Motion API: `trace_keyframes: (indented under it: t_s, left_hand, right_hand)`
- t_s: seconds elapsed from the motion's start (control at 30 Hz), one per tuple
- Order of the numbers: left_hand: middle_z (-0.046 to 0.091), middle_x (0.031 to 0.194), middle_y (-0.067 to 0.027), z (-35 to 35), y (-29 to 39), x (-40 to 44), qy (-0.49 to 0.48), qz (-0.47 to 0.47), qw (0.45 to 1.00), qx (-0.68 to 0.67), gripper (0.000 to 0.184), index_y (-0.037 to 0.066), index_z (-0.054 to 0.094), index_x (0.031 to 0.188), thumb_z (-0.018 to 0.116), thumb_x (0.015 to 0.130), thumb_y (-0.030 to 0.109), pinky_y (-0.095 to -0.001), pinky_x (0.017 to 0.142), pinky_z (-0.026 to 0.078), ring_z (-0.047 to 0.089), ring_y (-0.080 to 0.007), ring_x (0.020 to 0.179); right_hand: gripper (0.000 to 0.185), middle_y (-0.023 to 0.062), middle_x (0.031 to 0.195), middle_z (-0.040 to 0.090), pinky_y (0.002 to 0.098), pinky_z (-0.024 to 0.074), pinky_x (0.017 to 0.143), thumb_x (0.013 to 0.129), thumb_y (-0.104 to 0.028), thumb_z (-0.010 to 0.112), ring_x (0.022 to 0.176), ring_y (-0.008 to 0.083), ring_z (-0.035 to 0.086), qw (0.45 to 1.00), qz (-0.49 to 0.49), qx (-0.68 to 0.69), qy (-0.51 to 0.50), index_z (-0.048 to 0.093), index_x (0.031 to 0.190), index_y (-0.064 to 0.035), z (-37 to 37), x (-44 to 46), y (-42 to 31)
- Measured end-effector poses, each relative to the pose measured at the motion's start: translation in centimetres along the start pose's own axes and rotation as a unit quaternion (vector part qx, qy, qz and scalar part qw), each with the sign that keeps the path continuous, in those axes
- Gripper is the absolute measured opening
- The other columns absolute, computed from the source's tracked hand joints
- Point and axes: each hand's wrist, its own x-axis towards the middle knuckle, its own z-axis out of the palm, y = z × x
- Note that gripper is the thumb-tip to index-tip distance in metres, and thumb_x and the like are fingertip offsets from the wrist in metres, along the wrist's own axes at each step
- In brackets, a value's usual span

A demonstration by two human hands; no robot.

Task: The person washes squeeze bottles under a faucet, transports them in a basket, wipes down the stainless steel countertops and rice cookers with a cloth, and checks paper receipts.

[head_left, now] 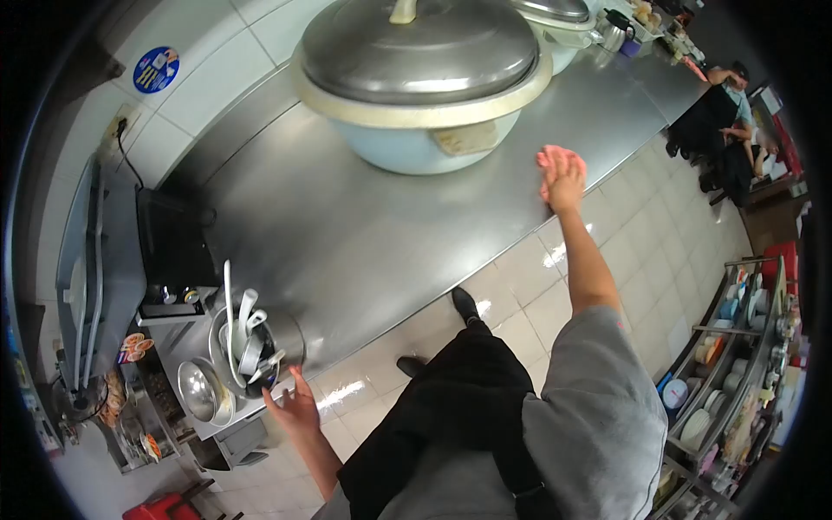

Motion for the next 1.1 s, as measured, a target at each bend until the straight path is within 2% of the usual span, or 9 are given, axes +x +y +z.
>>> trace_keyframes:
  t_s: [0.1, 0.17, 0.3, 0.4, 0.43, 0.63, 0.7, 0.87, 1.1]
  left_hand:
    - [0.054, 0.121, -0.0233, 0.4, -6.8, -3.4, 0.067, 0.019, 0.997, 0.034, 0.051, 0.002, 0.043, 0.128, 0.060, 0.092, 0.035, -0.0419, 0.089, 0.053, 0.057, -0.0318, 0.109]
    - [0.057, 0.123, -0.0151, 4.7, -11.9, -5.8, 0.017, -0.036, 0.949, 0.314, 0.045, 0.008, 0.048, 0.128, 0.052, 0.095, 0.038, -0.0343, 0.085, 0.049, 0.060, -0.0259, 0.102]
    - [0.056, 0.133, -0.0147, 16.3, -20.9, -6.6, -0.301, -0.060, 0.836, 0.455, 0.054, 0.006, 0.041, 0.141, 0.051, 0.099, 0.038, -0.0336, 0.087, 0.047, 0.060, -0.0201, 0.105]
    - [0.059, 0.126, -0.0147, 24.7, -27.5, -6.9, -0.412, -0.085, 0.816, 0.397, 0.054, 0.000, 0.044, 0.135, 0.049, 0.100, 0.041, -0.0339, 0.087, 0.047, 0.060, -0.0192, 0.107]
    - [0.060, 0.122, -0.0140, 27.1, -29.3, -6.9, -0.409, -0.069, 0.827, 0.379, 0.053, 0.000, 0.046, 0.132, 0.051, 0.100, 0.041, -0.0332, 0.086, 0.048, 0.061, -0.0188, 0.104]
    - [0.065, 0.101, -0.0077, 30.4, -33.8, -6.4, -0.334, 0.038, 0.887, 0.318, 0.040, 0.001, 0.055, 0.115, 0.061, 0.096, 0.035, -0.0277, 0.078, 0.048, 0.064, -0.0149, 0.086]
    - [0.066, 0.095, -0.0061, 30.3, -33.9, -6.6, -0.319, 0.059, 0.901, 0.288, 0.036, 0.002, 0.058, 0.110, 0.063, 0.095, 0.034, -0.0254, 0.074, 0.048, 0.064, -0.0131, 0.080]
    - [0.067, 0.093, -0.0055, 28.1, -29.5, -4.9, -0.282, 0.105, 0.914, 0.273, 0.029, 0.003, 0.062, 0.103, 0.063, 0.094, 0.030, -0.0236, 0.069, 0.045, 0.062, -0.0106, 0.078]
    - [0.065, 0.099, -0.0042, 25.9, -20.9, 0.6, -0.208, 0.187, 0.935, 0.218, 0.031, 0.000, 0.062, 0.110, 0.061, 0.094, 0.027, -0.0241, 0.071, 0.043, 0.060, -0.0109, 0.087]
  right_hand:
    - [0.048, 0.0132, 0.135, 0.051, 0.0423, 0.0369, 0.106, 0.098, -0.047, 0.045, 0.128, 0.0306, 0.042, 0.989, 0.131, 0.037, 0.061, 0.049, 0.136, -0.0193, 1.2, 3.6, 6.9]
    - [0.046, 0.0150, 0.136, 0.048, 0.0439, 0.0379, 0.104, 0.097, -0.040, 0.047, 0.127, 0.0314, 0.043, 0.993, 0.116, 0.015, 0.017, 0.048, 0.137, -0.0168, 1.7, 4.9, 7.6]
    - [0.046, 0.0185, 0.138, 0.043, 0.0470, 0.0398, 0.099, 0.095, -0.026, 0.051, 0.124, 0.0330, 0.044, 0.993, 0.085, -0.036, -0.067, 0.044, 0.138, -0.0120, 0.9, 5.6, 5.4]
    - [0.040, 0.0140, 0.125, 0.050, 0.0476, 0.0473, 0.087, 0.093, -0.025, 0.057, 0.116, 0.0345, 0.050, 0.988, -0.138, 0.062, -0.019, 0.051, 0.131, -0.0154, -2.1, 0.5, -3.9]
    - [0.042, 0.0135, 0.124, 0.051, 0.0475, 0.0471, 0.087, 0.092, -0.022, 0.057, 0.115, 0.0341, 0.050, 0.969, -0.208, 0.102, -0.082, 0.050, 0.133, -0.0163, -4.0, 0.0, -5.2]
    - [0.050, 0.0115, 0.126, 0.051, 0.0427, 0.0435, 0.091, 0.086, -0.020, 0.062, 0.115, 0.0318, 0.050, 0.994, 0.011, 0.023, -0.109, 0.051, 0.134, -0.0173, 0.0, 8.8, 5.5]
    - [0.054, 0.0137, 0.125, 0.051, 0.0428, 0.0437, 0.092, 0.084, -0.016, 0.063, 0.114, 0.0336, 0.050, 0.988, -0.052, -0.076, -0.127, 0.048, 0.136, -0.0159, -1.9, 8.0, 3.6]
    - [0.042, 0.0174, 0.124, 0.051, 0.0461, 0.0456, 0.093, 0.087, -0.014, 0.060, 0.113, 0.0355, 0.050, 0.953, -0.179, 0.195, -0.150, 0.057, 0.129, -0.0126, -5.3, -1.3, -3.5]
    - [0.053, 0.0201, 0.127, 0.055, 0.0380, 0.0415, 0.099, 0.089, -0.018, 0.066, 0.112, 0.0312, 0.054, 0.781, 0.009, 0.602, -0.164, 0.050, 0.138, -0.0086, -5.4, 5.9, -5.8]
